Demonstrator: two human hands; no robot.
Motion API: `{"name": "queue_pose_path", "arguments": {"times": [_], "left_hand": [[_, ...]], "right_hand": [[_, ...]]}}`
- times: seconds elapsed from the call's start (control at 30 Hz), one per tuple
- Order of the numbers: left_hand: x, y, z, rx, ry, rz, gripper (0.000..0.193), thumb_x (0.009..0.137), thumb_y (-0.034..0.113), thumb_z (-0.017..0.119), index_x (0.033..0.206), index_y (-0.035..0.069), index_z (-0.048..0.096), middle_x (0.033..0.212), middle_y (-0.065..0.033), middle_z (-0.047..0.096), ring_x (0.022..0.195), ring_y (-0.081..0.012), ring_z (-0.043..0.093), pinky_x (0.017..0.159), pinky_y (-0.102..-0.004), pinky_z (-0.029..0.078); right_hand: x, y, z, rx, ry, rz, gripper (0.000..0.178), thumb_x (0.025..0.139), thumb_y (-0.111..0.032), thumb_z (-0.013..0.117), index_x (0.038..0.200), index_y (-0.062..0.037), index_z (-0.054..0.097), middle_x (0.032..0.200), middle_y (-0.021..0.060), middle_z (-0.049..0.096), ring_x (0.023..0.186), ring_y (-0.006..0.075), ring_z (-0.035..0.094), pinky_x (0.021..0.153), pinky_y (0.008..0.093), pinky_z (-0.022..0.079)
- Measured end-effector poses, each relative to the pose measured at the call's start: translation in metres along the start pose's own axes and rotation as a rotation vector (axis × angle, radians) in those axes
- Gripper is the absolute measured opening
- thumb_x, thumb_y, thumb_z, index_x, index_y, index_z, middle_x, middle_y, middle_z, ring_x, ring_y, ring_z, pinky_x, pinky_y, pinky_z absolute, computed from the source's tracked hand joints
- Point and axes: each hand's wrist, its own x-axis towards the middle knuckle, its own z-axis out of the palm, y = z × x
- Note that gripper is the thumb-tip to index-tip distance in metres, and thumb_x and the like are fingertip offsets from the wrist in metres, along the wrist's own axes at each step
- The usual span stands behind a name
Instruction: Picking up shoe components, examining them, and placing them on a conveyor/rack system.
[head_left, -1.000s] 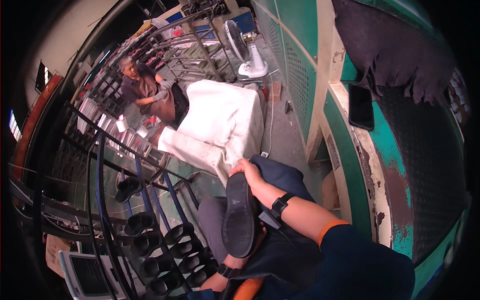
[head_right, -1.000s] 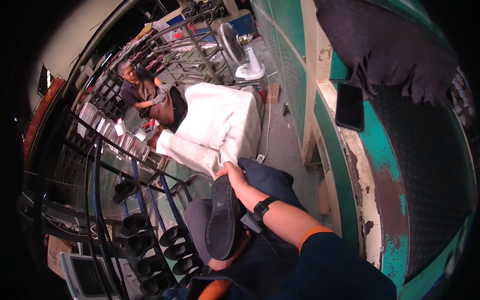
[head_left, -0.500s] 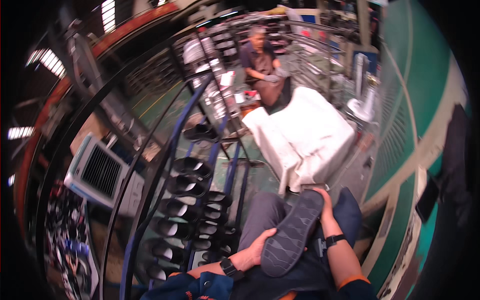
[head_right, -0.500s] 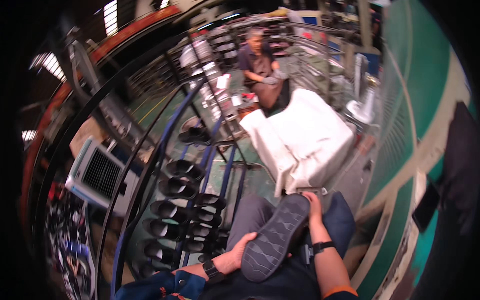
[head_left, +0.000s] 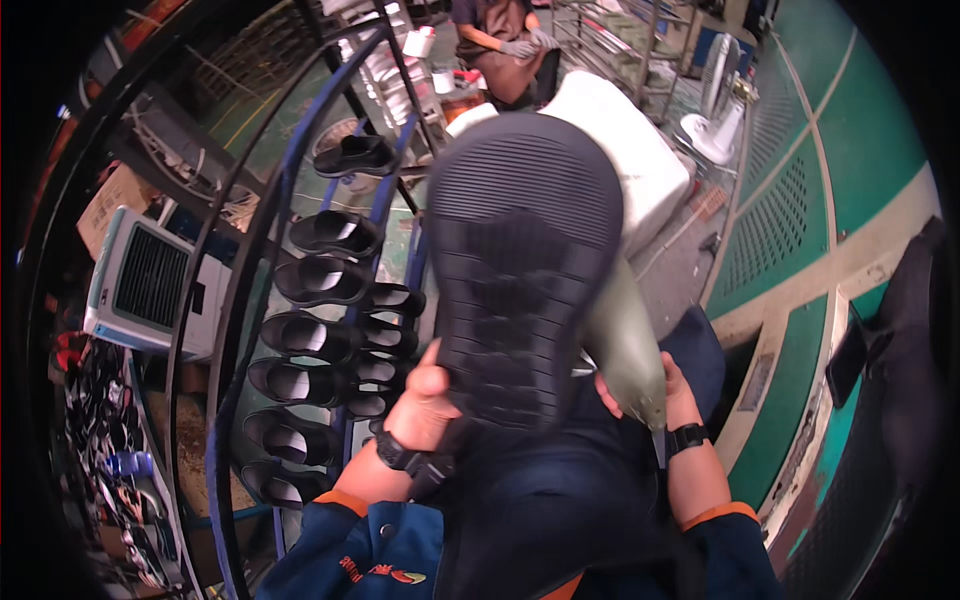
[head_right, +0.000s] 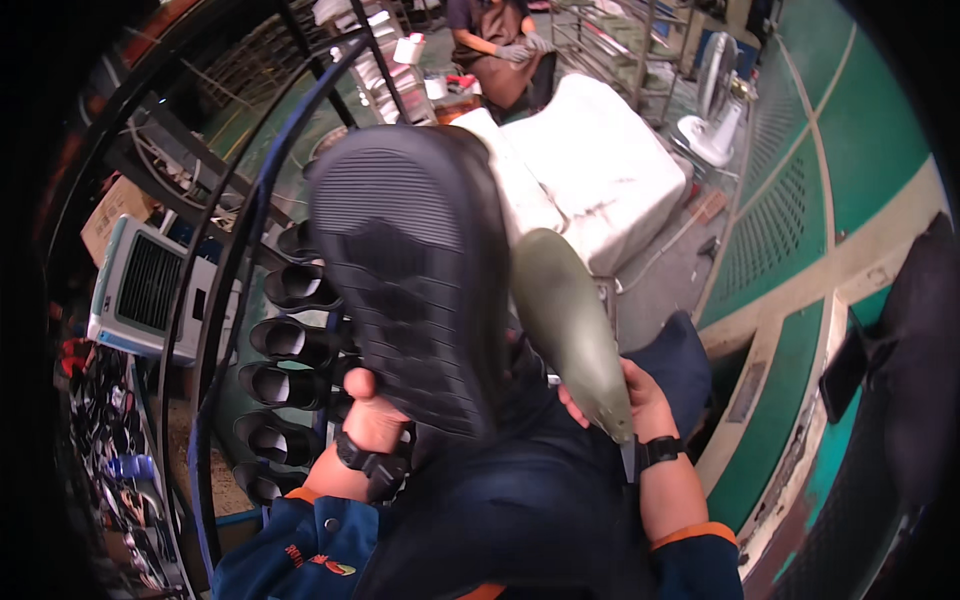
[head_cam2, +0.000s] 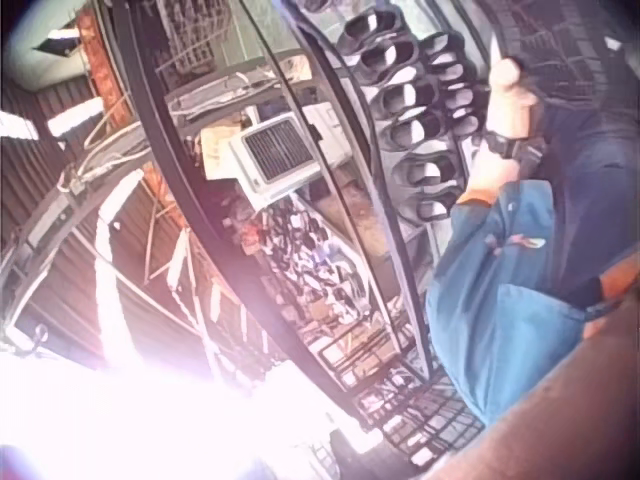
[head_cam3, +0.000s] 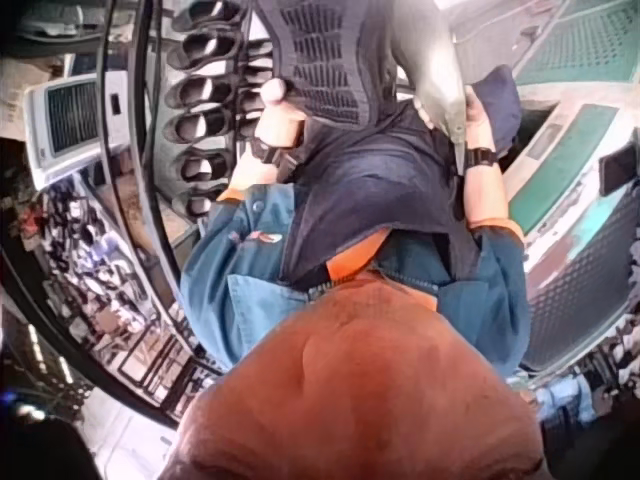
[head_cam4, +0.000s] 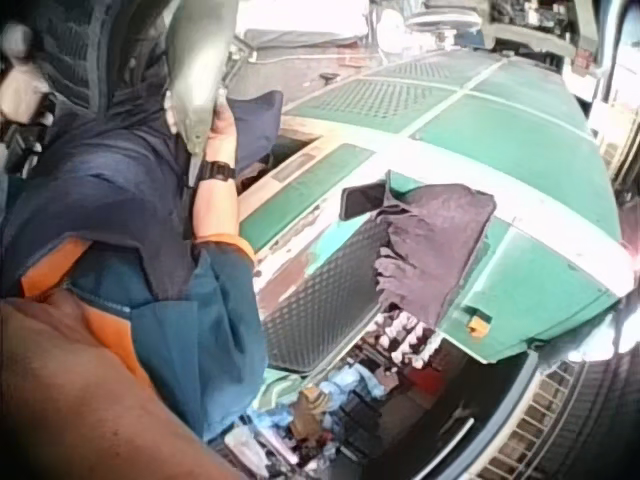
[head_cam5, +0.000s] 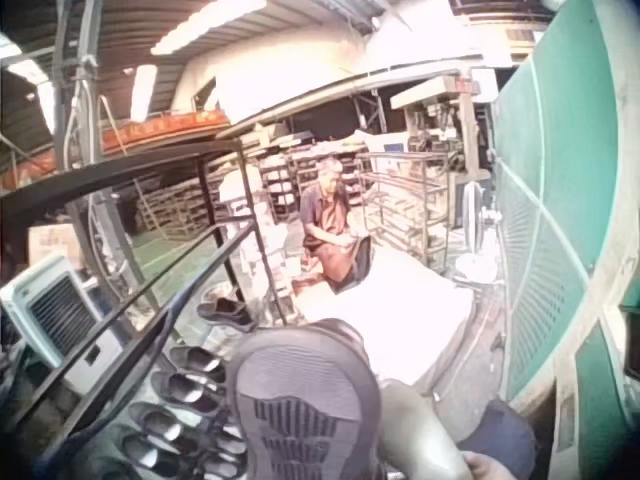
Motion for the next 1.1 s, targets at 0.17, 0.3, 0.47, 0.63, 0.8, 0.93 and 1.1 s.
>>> {"name": "queue_pose_path", "arguments": {"times": [0.17, 0.3, 0.47, 0.63, 0.8, 0.93, 1.1], "left_hand": [[-0.063, 0.015, -0.030, 0.105, 0.332, 0.113, 0.100, 0.070, 0.034, 0.081, 0.149, -0.001, 0.030, 0.144, -0.0264, 0.043, 0.130, -0.0464, 0.043, 0.108, -0.0597, 0.038], [-0.104, 0.021, -0.030, 0.101, 0.490, 0.183, 0.092, 0.069, 0.027, 0.081, 0.144, -0.003, 0.036, 0.133, -0.0216, 0.055, 0.118, -0.0365, 0.059, 0.105, -0.0487, 0.048], [-0.063, 0.005, -0.017, 0.225, 0.440, 0.129, 0.104, 0.064, 0.029, 0.082, 0.149, 0.000, 0.029, 0.141, -0.0187, 0.047, 0.126, -0.0330, 0.052, 0.108, -0.0446, 0.042], [-0.050, 0.039, 0.021, 0.825, 0.342, 0.366, 0.132, 0.063, 0.029, 0.085, 0.158, 0.005, -0.004, 0.160, -0.0170, 0.022, 0.148, -0.0273, 0.024, 0.119, -0.0388, 0.019], [0.020, 0.067, 0.035, 2.228, -0.149, 0.423, 0.081, 0.072, 0.035, 0.079, 0.144, 0.014, 0.047, 0.153, -0.0187, 0.035, 0.144, -0.0355, 0.032, 0.118, -0.0561, 0.019], [0.045, 0.029, 0.047, 1.982, -0.395, 0.406, 0.044, 0.081, 0.042, 0.073, 0.107, 0.007, 0.063, 0.095, -0.0080, 0.062, 0.101, -0.0280, 0.059, 0.099, -0.0495, 0.037], [0.079, -0.017, 0.026, 1.785, -0.205, 0.407, 0.031, 0.084, 0.033, 0.070, 0.089, 0.005, 0.058, 0.085, -0.0095, 0.058, 0.090, -0.0302, 0.058, 0.085, -0.0407, 0.040]], "right_hand": [[0.032, 0.001, 0.017, 0.070, 0.132, -0.054, 0.078, 0.088, -0.056, 0.064, 0.133, 0.0055, 0.048, 0.114, 0.0264, 0.062, 0.087, 0.0327, 0.068, 0.069, 0.0424, 0.058], [0.094, -0.082, 0.004, -0.233, 0.468, -0.191, 0.066, 0.095, -0.045, 0.058, 0.139, 0.0020, 0.044, 0.116, 0.0231, 0.063, 0.083, 0.0338, 0.068, 0.065, 0.0436, 0.060], [0.104, -0.159, -0.109, -0.032, 0.397, -0.747, 0.018, 0.100, -0.020, 0.052, 0.100, -0.0017, 0.056, 0.094, 0.0117, 0.064, 0.084, 0.0260, 0.065, 0.080, 0.0393, 0.055], [0.147, -0.032, 0.016, -0.064, 0.220, 0.152, 0.040, 0.101, -0.038, 0.052, 0.125, -0.0055, 0.054, 0.119, 0.0213, 0.065, 0.098, 0.0378, 0.069, 0.071, 0.0444, 0.060], [0.101, -0.034, 0.084, 0.276, -0.250, 0.257, 0.080, 0.098, -0.059, 0.040, 0.155, -0.0063, 0.022, 0.152, 0.0242, 0.035, 0.133, 0.0409, 0.046, 0.100, 0.0558, 0.049], [0.077, -0.016, 0.092, -0.380, 0.426, -0.248, 0.072, 0.097, -0.040, 0.047, 0.152, 0.0012, 0.025, 0.144, 0.0227, 0.046, 0.127, 0.0352, 0.053, 0.091, 0.0544, 0.055], [0.062, -0.002, 0.075, -0.335, 0.637, -0.347, 0.060, 0.098, -0.036, 0.047, 0.144, 0.0013, 0.041, 0.134, 0.0180, 0.056, 0.117, 0.0297, 0.060, 0.091, 0.0494, 0.054]]}}
